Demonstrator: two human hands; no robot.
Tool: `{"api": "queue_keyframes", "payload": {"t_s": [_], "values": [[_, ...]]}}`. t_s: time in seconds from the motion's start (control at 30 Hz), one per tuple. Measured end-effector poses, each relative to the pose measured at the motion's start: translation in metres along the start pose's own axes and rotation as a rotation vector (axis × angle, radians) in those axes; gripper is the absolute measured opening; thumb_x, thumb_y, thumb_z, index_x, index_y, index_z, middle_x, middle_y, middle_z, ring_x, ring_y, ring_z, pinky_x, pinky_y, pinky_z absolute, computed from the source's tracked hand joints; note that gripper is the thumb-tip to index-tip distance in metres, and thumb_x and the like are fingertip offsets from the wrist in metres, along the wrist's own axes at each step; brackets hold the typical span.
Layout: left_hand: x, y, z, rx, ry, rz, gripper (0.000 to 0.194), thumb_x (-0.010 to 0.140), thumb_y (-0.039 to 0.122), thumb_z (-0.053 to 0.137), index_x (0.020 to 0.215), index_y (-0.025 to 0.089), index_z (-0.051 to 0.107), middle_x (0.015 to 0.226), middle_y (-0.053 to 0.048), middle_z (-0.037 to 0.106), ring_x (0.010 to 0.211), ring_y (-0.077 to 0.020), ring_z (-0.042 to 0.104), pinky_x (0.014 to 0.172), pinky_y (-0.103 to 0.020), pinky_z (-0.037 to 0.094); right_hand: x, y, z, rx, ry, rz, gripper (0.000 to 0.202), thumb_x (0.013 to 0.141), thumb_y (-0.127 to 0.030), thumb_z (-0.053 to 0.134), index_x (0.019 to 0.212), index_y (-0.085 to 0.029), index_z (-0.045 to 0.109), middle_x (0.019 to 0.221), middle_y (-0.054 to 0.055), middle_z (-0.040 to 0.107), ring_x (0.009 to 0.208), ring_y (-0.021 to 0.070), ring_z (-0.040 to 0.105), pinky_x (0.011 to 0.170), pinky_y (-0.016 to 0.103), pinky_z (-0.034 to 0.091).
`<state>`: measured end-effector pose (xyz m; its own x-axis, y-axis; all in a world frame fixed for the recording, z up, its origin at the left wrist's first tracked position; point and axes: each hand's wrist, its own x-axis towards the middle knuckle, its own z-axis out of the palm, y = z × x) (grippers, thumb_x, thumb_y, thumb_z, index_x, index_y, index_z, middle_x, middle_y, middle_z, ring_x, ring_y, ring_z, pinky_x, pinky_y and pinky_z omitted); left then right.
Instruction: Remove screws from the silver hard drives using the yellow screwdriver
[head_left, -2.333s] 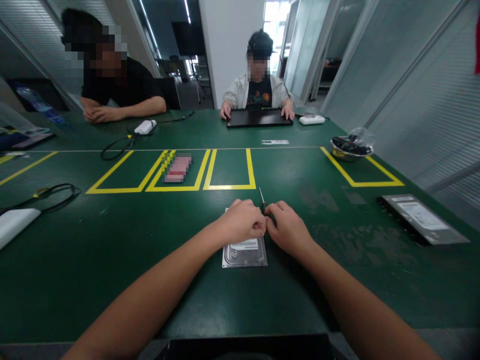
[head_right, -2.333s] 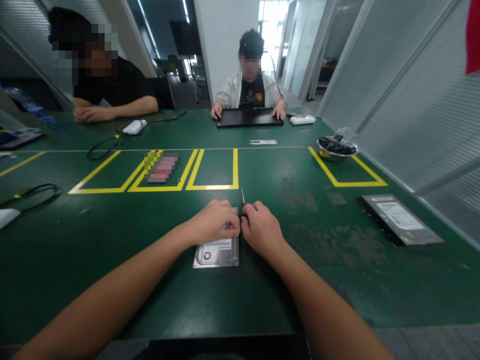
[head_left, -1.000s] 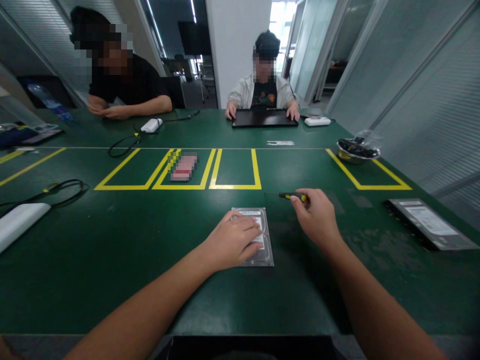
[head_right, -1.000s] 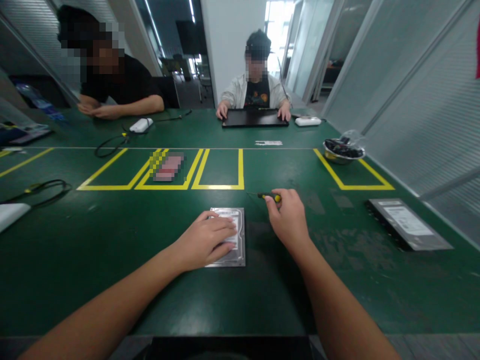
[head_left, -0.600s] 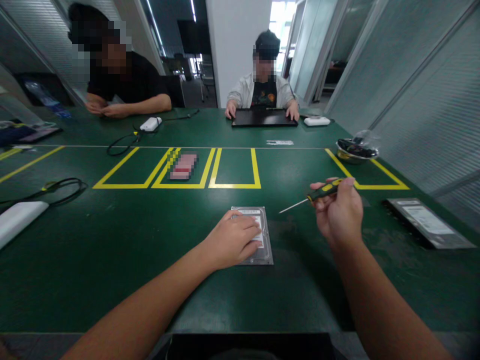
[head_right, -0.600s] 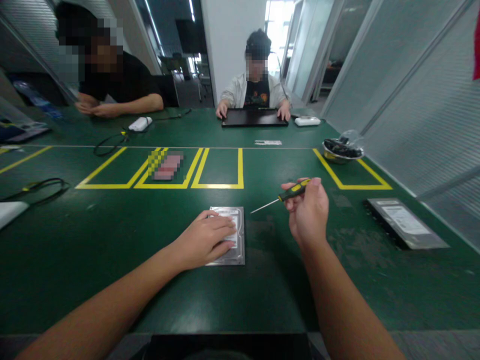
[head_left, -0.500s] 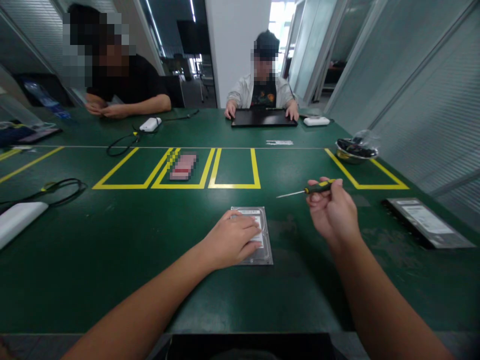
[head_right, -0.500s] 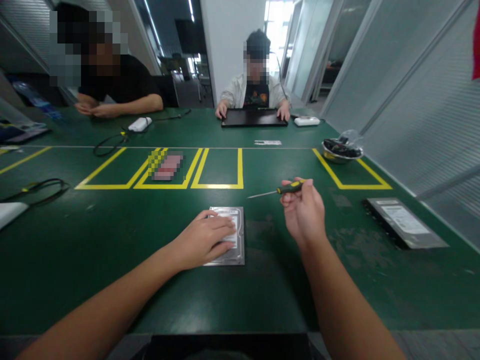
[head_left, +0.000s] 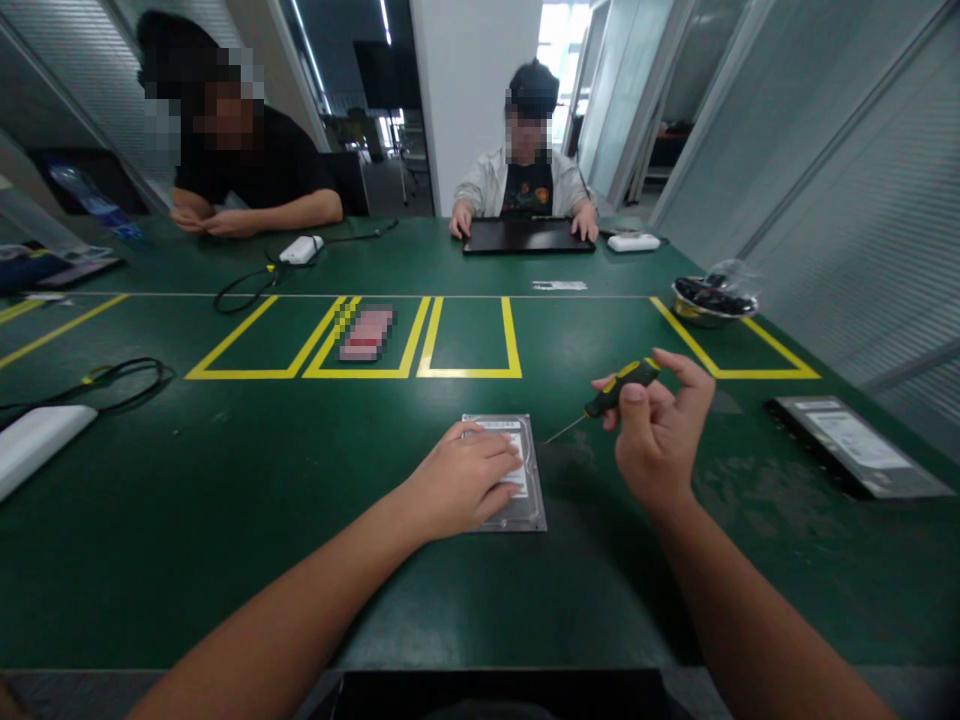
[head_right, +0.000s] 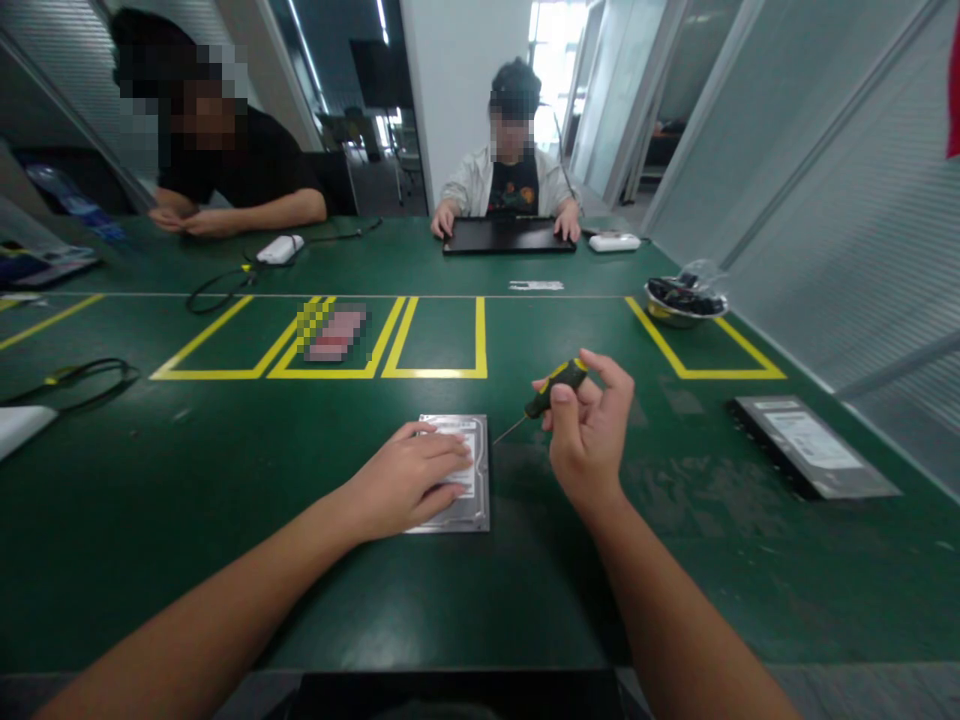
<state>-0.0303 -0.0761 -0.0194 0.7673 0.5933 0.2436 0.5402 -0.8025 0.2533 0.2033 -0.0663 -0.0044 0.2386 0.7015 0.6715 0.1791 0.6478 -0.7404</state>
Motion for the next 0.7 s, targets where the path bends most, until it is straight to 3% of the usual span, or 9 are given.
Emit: {"api": "queue_keyframes", "payload": {"t_s": [0.23, 0.37, 0.5, 0.7], "values": [[-0.001, 0.000, 0.000, -0.006, 0.004, 0.000, 0.028, 0.096, 0.034, 0.053, 0.118, 0.021, 0.064, 0.125, -0.006, 0.067, 0.117, -0.0224, 0.060, 0.105, -0.044, 0.035, -0.014, -0.001, 0.007, -0.063, -0.109, -0.125, 0.037, 0.094, -0.019, 0.056, 0.128, -0.028, 0.046, 0.097, 0.002, 0.067, 0.051, 0.0055, 0.054, 0.042, 0.019, 0.045], [0.000, 0.000, 0.000, -0.019, 0.012, -0.005, 0.028, 0.095, 0.034, 0.055, 0.117, 0.021, 0.065, 0.121, -0.006, 0.069, 0.115, -0.0225, 0.061, 0.104, -0.043, 0.036, -0.019, 0.002, 0.006, -0.106, -0.140, -0.191, 0.046, 0.092, -0.014, 0.056, 0.134, -0.029, 0.043, 0.097, 0.002, 0.066, 0.059, 0.0086, 0.061, 0.049, 0.022, 0.052], [0.000, 0.000, 0.001, -0.026, 0.010, -0.010, 0.027, 0.094, 0.033, 0.055, 0.117, 0.022, 0.065, 0.121, -0.006, 0.069, 0.115, -0.0226, 0.061, 0.104, -0.044, 0.036, -0.022, 0.007, 0.005, -0.141, -0.165, -0.207, 0.050, 0.092, -0.012, 0.056, 0.137, -0.029, 0.041, 0.096, 0.003, 0.067, 0.076, 0.0139, 0.069, 0.058, 0.026, 0.057], [0.000, 0.001, 0.001, -0.034, 0.002, -0.011, 0.026, 0.095, 0.033, 0.053, 0.116, 0.021, 0.064, 0.122, -0.005, 0.068, 0.116, -0.0225, 0.060, 0.105, -0.043, 0.035, -0.025, 0.012, 0.002, -0.150, -0.193, -0.175, 0.053, 0.092, -0.013, 0.057, 0.139, -0.029, 0.038, 0.099, 0.004, 0.067, 0.081, 0.0160, 0.070, 0.064, 0.031, 0.059]]}}
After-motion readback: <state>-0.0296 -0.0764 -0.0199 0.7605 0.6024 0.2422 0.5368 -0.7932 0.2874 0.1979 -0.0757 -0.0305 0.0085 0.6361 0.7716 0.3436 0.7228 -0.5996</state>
